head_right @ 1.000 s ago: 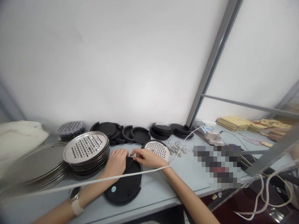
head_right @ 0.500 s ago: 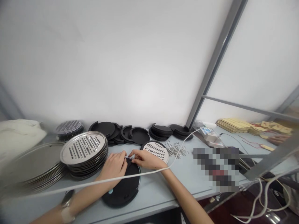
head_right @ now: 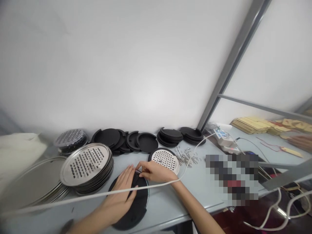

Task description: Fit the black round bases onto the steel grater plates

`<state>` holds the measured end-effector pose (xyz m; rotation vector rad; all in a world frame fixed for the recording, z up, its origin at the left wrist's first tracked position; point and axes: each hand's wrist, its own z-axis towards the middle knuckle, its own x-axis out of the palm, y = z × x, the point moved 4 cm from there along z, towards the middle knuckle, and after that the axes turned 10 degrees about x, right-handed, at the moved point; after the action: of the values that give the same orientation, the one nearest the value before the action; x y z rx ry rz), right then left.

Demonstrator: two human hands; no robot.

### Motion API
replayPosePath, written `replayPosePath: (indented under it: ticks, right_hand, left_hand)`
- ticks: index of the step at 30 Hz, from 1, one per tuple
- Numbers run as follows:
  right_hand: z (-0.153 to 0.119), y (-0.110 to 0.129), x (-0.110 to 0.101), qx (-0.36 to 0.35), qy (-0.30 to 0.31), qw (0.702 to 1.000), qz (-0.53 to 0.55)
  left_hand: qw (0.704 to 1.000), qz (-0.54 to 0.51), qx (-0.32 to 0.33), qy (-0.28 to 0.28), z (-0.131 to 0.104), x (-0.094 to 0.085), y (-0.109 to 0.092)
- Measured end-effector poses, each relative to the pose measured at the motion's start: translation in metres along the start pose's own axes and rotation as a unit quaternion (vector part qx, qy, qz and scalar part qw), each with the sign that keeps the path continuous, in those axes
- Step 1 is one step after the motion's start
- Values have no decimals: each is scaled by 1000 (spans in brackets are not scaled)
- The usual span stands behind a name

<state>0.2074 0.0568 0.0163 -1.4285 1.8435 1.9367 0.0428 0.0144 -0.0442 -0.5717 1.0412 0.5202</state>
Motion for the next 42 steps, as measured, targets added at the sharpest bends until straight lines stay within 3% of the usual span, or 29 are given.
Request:
replayPosePath:
  ticks: [6, 9, 13, 17, 21, 23, 31, 40, 42]
  right_hand:
    - [3, -1, -4, 7, -10, 1000, 21]
    - [4, -3, -3, 18, 5, 999, 31]
    - [4, -7, -4, 26, -16, 998, 48]
    - [4, -13, -1, 38, -27, 998, 46]
    - [1, -17, -2, 17, -75, 995, 57]
    - [-1, -18, -3, 12, -95, 994, 60]
    - [-6, -19, 1, 19, -97, 995, 6]
    - [1, -23, 6, 33, -118, 992, -12]
    - [4, -24, 3, 14, -119, 993, -3]
  left_hand:
    - [999, -36, 4, -9, 0, -6, 3]
    - [994, -106, 9, -17, -1, -11, 6]
    - [984, -163, -33, -68, 2, -18, 10]
    - [983, -164, -2, -85, 10, -24, 9]
    - [986, -163, 25, -28, 18, -24, 10]
    - [990, -134, 22, -41, 21, -27, 13]
    - [987, -157, -1, 32, 22, -29, 10]
    - [992, -122, 27, 23, 26, -32, 3]
    - [990, -141, -4, 7, 25, -32, 4]
